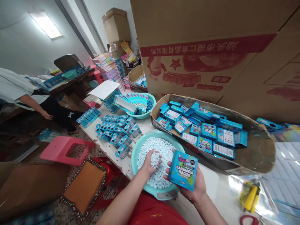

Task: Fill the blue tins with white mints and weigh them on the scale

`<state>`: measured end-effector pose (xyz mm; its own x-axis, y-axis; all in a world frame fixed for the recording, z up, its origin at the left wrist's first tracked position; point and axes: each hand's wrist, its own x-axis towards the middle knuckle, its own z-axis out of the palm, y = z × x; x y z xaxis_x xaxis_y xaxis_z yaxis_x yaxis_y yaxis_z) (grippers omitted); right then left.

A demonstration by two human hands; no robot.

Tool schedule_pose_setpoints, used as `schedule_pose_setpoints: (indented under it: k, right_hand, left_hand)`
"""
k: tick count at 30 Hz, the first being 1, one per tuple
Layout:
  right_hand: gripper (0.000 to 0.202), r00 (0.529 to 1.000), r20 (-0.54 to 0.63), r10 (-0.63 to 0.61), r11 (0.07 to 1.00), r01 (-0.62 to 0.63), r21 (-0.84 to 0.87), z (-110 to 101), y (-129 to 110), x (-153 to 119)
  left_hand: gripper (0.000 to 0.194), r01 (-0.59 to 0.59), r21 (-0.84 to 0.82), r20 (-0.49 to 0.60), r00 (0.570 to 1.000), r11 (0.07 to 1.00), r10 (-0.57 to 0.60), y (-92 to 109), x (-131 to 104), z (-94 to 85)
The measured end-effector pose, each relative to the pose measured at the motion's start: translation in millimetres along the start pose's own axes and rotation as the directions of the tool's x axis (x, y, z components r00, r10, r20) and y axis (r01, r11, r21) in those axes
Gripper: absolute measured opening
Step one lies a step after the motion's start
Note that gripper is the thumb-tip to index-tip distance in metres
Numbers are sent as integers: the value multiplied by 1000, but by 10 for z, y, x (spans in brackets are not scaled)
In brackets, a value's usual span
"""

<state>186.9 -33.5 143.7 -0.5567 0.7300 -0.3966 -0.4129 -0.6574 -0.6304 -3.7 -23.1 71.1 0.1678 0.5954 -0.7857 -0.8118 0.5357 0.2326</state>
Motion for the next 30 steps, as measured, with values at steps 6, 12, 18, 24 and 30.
schedule_pose_setpoints:
  k: [6,12,18,24,30]
  right_hand:
    - [96,999,51,-18,1000,19,-21,-117,153,-44]
    - [52,987,-118,-109,986,92,-140,-271,221,-47]
    - [40,880,-230,-415,671,125,-731,-213,138,84]
    - [26,824,-26,-567,342,206,-917,-86,284,242]
    - [24,821,39,-570,241,212,-947,-38,273,225]
  left_hand:
    - [30,-43,-23,108,993,999,45,-14,10,30]
    - [17,13,25,-4,1000,1000,-13,27,71,66]
    - [22,-234,102,62,972,967,228,168,-280,458]
    - [25,-547,99,126,835,831,535,61,-370,720]
    - [25,-633,140,106,774,761,624,0,-369,729]
